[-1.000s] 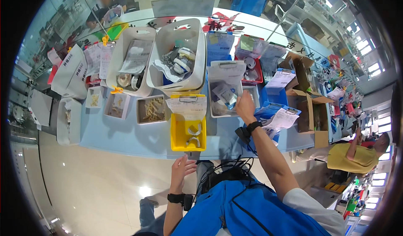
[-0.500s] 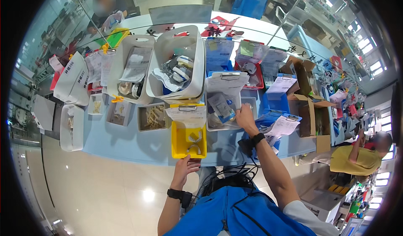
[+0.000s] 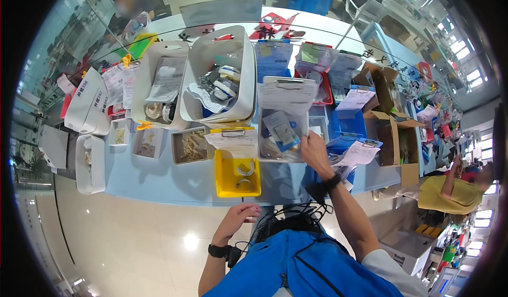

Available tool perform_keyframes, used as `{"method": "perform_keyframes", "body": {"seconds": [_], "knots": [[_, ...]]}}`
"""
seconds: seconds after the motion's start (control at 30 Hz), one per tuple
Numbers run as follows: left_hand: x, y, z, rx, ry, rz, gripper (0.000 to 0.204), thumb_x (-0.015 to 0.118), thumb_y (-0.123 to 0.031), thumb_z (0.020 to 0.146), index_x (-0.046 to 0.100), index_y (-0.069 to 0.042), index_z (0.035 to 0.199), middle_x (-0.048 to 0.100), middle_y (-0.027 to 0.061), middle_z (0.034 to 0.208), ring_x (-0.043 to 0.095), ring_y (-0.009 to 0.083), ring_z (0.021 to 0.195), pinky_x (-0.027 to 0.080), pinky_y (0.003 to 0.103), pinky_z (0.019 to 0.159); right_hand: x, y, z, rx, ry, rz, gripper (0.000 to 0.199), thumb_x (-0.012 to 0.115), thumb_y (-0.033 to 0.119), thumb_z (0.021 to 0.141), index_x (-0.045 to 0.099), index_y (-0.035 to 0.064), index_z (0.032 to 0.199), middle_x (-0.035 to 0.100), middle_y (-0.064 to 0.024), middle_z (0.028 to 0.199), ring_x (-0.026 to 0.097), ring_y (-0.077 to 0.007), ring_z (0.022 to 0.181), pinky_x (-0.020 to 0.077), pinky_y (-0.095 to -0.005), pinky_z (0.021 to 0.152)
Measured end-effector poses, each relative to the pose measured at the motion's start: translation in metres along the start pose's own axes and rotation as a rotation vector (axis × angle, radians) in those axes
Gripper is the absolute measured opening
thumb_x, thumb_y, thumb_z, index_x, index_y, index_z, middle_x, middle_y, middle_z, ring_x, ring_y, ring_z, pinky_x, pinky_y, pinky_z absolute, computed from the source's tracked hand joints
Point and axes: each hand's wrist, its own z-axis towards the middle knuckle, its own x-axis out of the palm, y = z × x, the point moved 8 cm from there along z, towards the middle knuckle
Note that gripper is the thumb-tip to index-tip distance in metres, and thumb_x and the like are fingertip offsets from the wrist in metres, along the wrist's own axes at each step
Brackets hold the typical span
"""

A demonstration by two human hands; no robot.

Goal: Sorting and organizing small medical or component packets into blue bins on a laboratory or manufacturing table.

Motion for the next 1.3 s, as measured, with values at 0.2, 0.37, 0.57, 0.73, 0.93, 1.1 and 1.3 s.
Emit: {"method": "perform_keyframes", "body": {"seconds": [0.2,0.37,0.57,0.73,0.93,1.1,1.3], "knots": [[0.02,-0.048,0.016,0.13,0.103,-0.066,0.042,0.054,-0.03,0.106,0.061,0.002,0.131,0.072,0.0142,0.112,0.07,0.0227,0.105,0.056,0.037,0.095,-0.112,0.071,-0.083,0.08,0.115,0.097,0.027,0.055,0.019,0.102,0.065,-0.0057,0.104,0.062,-0.0101,0.073,0.052,-0.0158,0.067,0.0448,-0.0372,0.063],[0.077,-0.119,0.143,0.199,0.101,-0.404,0.047,0.052,-0.031,0.107,0.048,0.002,0.14,0.066,0.0231,0.117,0.071,0.0302,0.102,0.057,0.041,0.092,-0.194,0.05,-0.137,0.154,0.107,0.257,0.033,0.056,0.023,0.106,0.065,-0.0072,0.114,0.072,-0.0084,0.093,0.059,-0.0108,0.087,0.0492,-0.0294,0.08],[0.044,-0.139,0.295,0.132,-0.255,-0.653,0.072,0.062,-0.049,0.099,0.032,0.001,0.141,0.062,0.0256,0.106,0.07,0.0372,0.095,0.059,0.047,0.088,-0.244,0.026,-0.17,0.139,-0.072,-0.023,0.026,0.057,0.018,0.105,0.065,-0.0047,0.115,0.071,-0.0117,0.09,0.06,-0.0098,0.084,0.0504,-0.0301,0.077],[0.015,-0.162,0.342,0.2,-0.295,-0.598,0.058,0.056,-0.04,0.101,0.039,0.008,0.131,0.063,0.0265,0.103,0.071,0.0402,0.092,0.063,0.046,0.078,-0.238,-0.016,-0.189,0.286,-0.048,0.171,0.025,0.057,0.017,0.104,0.065,-0.0037,0.115,0.075,-0.0148,0.089,0.073,-0.0177,0.085,0.0534,-0.0317,0.074],[0.017,-0.178,0.331,0.261,-0.424,-0.552,0.042,0.047,-0.02,0.099,0.045,0.015,0.121,0.063,0.0296,0.108,0.071,0.0429,0.098,0.065,0.048,0.086,-0.226,-0.028,-0.18,0.253,0.032,0.245,0.028,0.058,0.021,0.104,0.066,-0.0041,0.114,0.073,-0.0108,0.089,0.069,-0.0159,0.085,0.0532,-0.0302,0.076],[0.049,-0.207,0.243,0.328,-0.334,-0.549,0.035,0.05,-0.014,0.097,0.048,0.014,0.119,0.064,0.0288,0.116,0.071,0.0439,0.102,0.063,0.051,0.09,-0.22,-0.029,-0.174,0.206,0.035,0.301,0.021,0.056,0.006,0.101,0.065,-0.0036,0.117,0.075,-0.0161,0.092,0.072,-0.0183,0.082,0.0544,-0.0308,0.073],[0.103,-0.161,0.122,0.292,-0.239,-0.491,0.034,0.051,-0.017,0.104,0.054,0.003,0.132,0.066,0.0238,0.124,0.069,0.0377,0.111,0.057,0.052,0.1,-0.216,-0.024,-0.174,0.23,0.02,0.265,0.021,0.057,0.007,0.102,0.065,-0.0024,0.119,0.075,-0.0133,0.091,0.071,-0.0145,0.082,0.055,-0.0292,0.069]]}}
